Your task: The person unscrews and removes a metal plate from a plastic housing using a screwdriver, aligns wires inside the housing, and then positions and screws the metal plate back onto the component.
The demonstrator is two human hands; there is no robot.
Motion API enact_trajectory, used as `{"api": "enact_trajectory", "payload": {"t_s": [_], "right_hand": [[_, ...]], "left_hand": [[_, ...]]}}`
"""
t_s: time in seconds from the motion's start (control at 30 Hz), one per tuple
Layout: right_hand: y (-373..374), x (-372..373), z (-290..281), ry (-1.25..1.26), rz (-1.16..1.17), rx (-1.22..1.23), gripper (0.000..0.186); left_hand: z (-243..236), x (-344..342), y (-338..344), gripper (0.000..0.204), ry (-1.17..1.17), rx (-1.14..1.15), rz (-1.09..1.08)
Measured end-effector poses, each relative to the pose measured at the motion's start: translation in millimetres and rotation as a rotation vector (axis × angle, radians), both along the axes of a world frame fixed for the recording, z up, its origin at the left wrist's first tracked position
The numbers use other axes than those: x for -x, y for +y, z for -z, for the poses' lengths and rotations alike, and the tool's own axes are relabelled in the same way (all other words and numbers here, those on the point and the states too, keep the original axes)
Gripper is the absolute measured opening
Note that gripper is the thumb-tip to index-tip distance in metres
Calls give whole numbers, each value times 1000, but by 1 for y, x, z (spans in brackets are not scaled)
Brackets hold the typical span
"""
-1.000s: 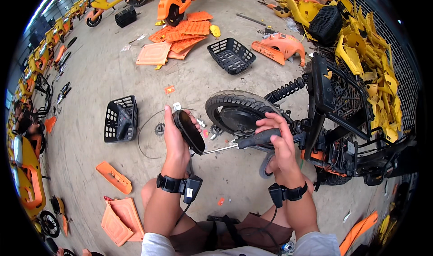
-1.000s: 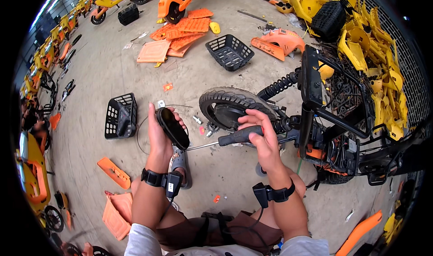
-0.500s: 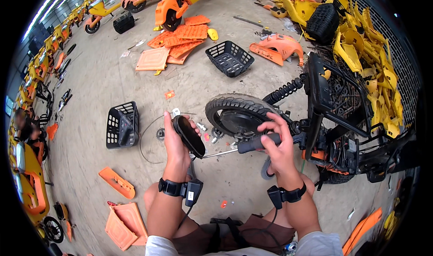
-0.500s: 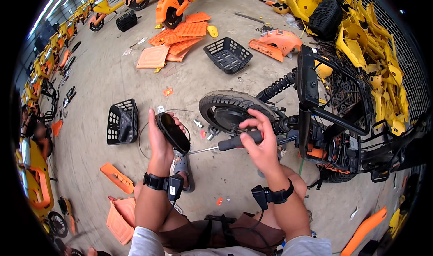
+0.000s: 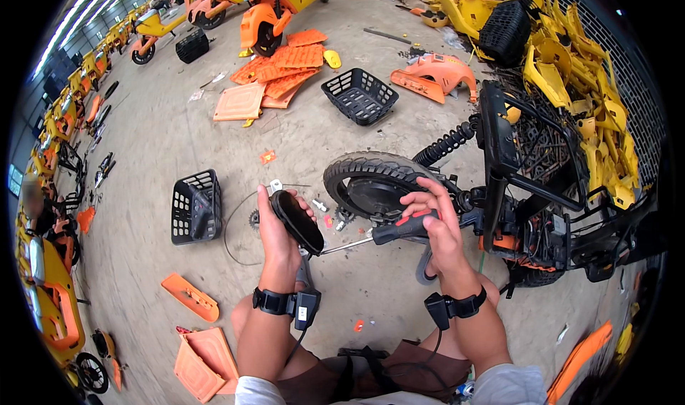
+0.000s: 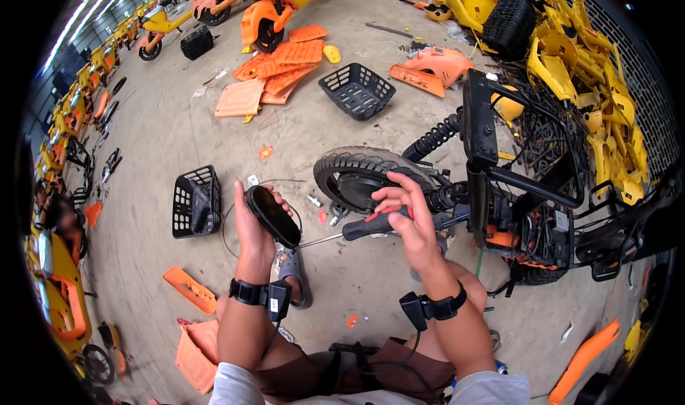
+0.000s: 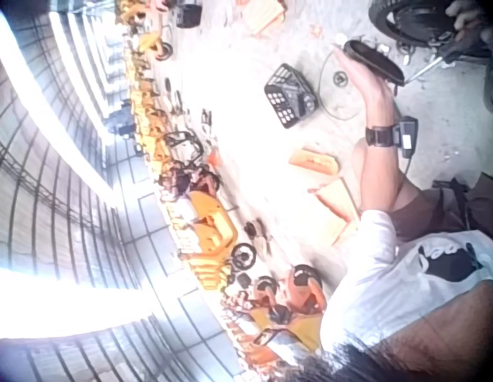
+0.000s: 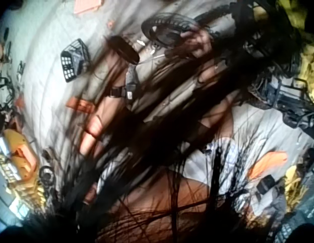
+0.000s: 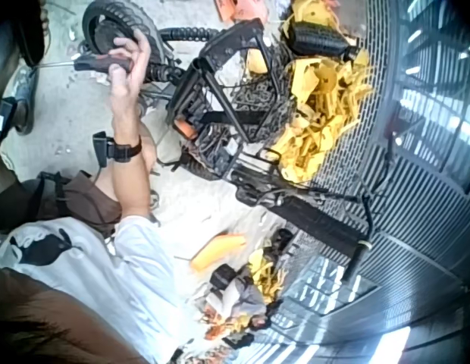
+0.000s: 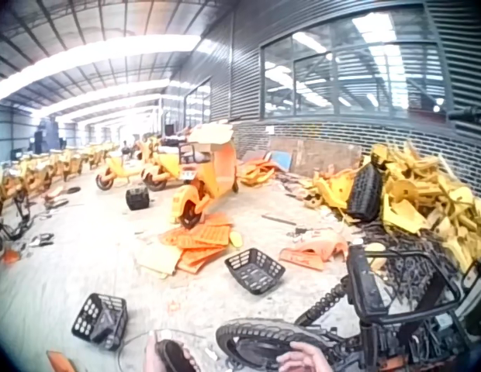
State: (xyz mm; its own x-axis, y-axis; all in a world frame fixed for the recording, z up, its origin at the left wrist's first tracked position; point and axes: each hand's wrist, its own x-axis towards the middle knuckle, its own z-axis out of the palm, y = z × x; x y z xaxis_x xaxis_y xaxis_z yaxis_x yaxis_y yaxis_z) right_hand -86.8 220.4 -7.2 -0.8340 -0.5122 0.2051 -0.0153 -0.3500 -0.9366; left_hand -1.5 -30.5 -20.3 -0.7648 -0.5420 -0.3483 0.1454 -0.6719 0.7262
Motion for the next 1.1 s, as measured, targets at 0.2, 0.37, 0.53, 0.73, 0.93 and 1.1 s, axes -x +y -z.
{"api": "enact_trajectory", "payload": {"t_s": [0.2,0.37,0.53,0.73,0.93,1.1], "right_hand": [[-10,-11,-5,-55,247,-169,47],[-4,-8,-8,-161,259,-149,40],[-2,-8,-5,-141,328,-81,27],[-7,-17,4,-28,328,-171,9],[-41,-61,25,317,101,-377,15],[-55,-71,29,450,163,-461,22]], "left_hand": [[-3,0,3,62,14,-41,8],[-6,0,5,62,42,-78,7],[-5,0,4,61,58,-81,7],[-6,-2,4,58,198,-252,28],[-13,0,19,53,303,-284,39],[-15,2,32,59,330,-227,49]]}}
